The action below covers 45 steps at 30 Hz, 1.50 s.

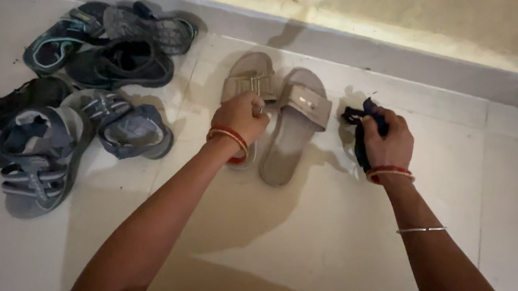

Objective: The person cleans a pair of dark grey sandals and a pair of beige slides using a dark cloth. They wipe the straps and soles of each shoe individually, then place the cleaned sandals on a nearby step.

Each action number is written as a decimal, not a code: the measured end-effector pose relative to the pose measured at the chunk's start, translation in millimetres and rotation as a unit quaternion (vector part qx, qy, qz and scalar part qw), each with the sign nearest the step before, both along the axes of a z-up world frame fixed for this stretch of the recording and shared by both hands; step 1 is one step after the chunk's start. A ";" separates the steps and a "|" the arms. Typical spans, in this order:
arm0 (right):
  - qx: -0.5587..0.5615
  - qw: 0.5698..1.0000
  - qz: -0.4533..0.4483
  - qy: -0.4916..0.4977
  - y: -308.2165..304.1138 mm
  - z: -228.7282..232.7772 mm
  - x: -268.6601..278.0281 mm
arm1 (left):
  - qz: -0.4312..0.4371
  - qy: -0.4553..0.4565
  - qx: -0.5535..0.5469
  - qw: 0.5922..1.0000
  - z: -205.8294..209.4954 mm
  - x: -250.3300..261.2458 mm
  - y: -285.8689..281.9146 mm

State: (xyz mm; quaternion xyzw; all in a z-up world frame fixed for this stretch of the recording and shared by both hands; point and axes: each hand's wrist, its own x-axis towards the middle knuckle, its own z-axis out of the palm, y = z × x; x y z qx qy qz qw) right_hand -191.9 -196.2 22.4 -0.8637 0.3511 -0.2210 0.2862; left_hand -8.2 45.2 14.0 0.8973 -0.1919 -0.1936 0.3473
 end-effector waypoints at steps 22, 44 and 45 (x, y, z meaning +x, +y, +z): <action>-0.171 0.964 0.187 -0.076 63.7 -1.2 2.3 | -0.264 -0.134 0.066 0.953 -13.4 28.0 -83.0; -0.262 0.914 0.309 -0.021 98.3 -0.2 -39.2 | -0.239 -0.114 0.142 0.954 -14.8 18.6 -94.6; -0.260 0.912 0.315 -0.018 93.9 -0.9 -33.7 | -0.245 -0.113 0.147 0.952 -15.6 20.6 -95.6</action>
